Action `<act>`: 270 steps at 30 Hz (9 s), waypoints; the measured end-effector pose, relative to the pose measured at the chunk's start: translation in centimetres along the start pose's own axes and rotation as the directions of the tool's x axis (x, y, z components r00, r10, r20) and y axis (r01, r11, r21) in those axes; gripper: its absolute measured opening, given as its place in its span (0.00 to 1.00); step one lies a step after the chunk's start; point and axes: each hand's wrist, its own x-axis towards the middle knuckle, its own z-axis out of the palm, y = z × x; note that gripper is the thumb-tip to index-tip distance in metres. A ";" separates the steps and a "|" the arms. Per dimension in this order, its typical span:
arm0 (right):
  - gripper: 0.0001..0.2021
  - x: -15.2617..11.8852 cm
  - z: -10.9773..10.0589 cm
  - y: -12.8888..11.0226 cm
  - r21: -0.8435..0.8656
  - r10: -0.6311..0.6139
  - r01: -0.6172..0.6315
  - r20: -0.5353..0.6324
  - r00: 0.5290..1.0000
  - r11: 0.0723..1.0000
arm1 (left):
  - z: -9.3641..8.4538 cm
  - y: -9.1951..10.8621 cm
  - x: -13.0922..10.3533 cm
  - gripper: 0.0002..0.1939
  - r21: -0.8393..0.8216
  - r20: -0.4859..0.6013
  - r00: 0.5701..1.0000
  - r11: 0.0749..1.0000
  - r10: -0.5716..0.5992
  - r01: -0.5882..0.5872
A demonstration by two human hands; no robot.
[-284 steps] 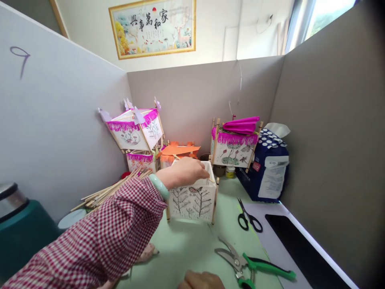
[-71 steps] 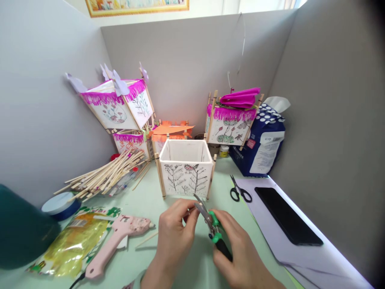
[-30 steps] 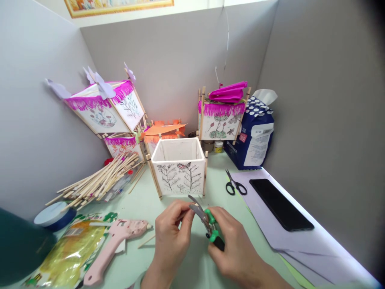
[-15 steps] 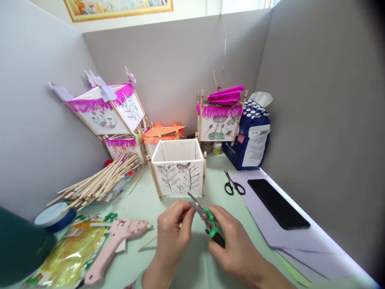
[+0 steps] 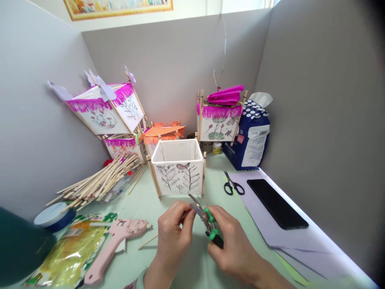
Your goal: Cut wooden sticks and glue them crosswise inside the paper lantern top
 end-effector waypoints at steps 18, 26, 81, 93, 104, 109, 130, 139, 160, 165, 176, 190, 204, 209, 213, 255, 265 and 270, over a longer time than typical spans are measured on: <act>0.16 0.0 -0.5 -0.7 0.036 0.079 -0.080 0.034 0.996 0.996 | -0.7 -0.5 0.8 0.14 0.053 0.123 0.992 0.998 0.008 -0.015; 0.19 0.2 0.1 0.5 0.002 0.013 -0.013 -0.002 1.000 1.000 | -0.8 -0.7 0.9 0.11 0.055 0.118 0.993 0.998 0.003 -0.009; 0.16 1.3 0.5 0.9 -0.085 -0.004 0.002 -0.019 1.000 0.996 | -0.7 -1.1 0.8 0.09 0.152 0.096 0.995 0.988 0.009 -0.023; 0.17 0.9 -0.1 0.1 -0.048 0.049 -0.048 0.026 0.998 0.998 | -0.8 -0.9 0.7 0.14 0.188 0.118 0.989 0.976 0.089 -0.110; 0.16 1.3 0.3 0.8 -0.099 0.008 -0.008 0.002 1.000 0.995 | -0.9 -1.0 1.0 0.14 0.198 0.122 0.992 0.979 0.029 -0.053; 0.16 1.4 0.4 0.7 -0.109 0.030 -0.031 -0.009 1.000 0.994 | -0.8 -1.2 0.8 0.06 0.117 0.030 1.000 0.993 0.002 -0.006; 0.15 1.7 0.2 1.0 -0.084 0.022 -0.018 0.047 0.999 0.996 | -1.0 -1.2 0.9 0.13 0.145 0.109 0.993 0.988 0.037 -0.053; 0.17 1.5 0.1 0.7 -0.070 0.055 -0.052 0.048 0.997 0.996 | -0.8 -1.5 0.9 0.10 0.159 0.089 0.992 0.982 0.093 -0.106; 0.16 1.6 0.7 1.2 -0.082 0.009 -0.010 -0.004 1.000 0.997 | -0.8 -1.3 0.8 0.12 0.179 0.107 0.992 0.980 0.070 -0.088; 0.16 1.4 0.3 0.4 -0.085 0.066 -0.063 0.030 0.997 0.994 | -1.0 -1.0 0.9 0.12 0.172 0.087 0.993 0.981 0.079 -0.093; 0.16 1.4 0.4 -0.3 -0.079 0.108 -0.104 0.051 0.993 0.991 | -0.7 -1.1 0.5 0.10 0.205 0.026 0.999 0.978 0.041 -0.045; 0.14 1.0 0.3 -0.5 -0.079 0.087 -0.083 0.046 0.995 0.993 | -1.1 -1.1 0.7 0.13 0.158 0.098 0.992 0.983 0.083 -0.098; 0.14 1.5 0.9 0.2 -0.143 0.049 -0.045 0.022 0.999 0.989 | -0.9 -1.3 0.8 0.12 0.162 0.057 0.995 0.983 0.079 -0.088; 0.14 1.6 0.1 -0.3 -0.106 0.095 -0.091 0.031 0.995 0.990 | -0.9 -1.3 0.6 0.11 0.196 0.051 0.997 0.978 0.065 -0.074; 0.13 1.4 -1.5 -1.5 0.046 0.167 -0.175 0.129 0.977 0.984 | -1.0 -1.1 0.7 0.11 0.149 0.063 0.997 0.987 0.053 -0.061; 0.22 -1.0 1.1 -1.2 -0.110 0.261 -0.261 -0.021 0.965 0.959 | -1.2 -0.7 0.3 0.07 -0.007 -0.026 1.000 1.000 -0.015 0.015; 0.20 -0.2 1.8 -1.5 -0.159 0.233 -0.240 -0.065 0.970 0.958 | -1.2 -0.8 0.3 0.09 0.037 0.012 0.998 0.997 -0.063 0.063; 0.18 -0.1 1.8 -1.3 -0.143 0.215 -0.220 -0.051 0.975 0.965 | -0.9 -0.9 0.3 0.08 0.027 0.028 0.996 0.996 -0.081 0.081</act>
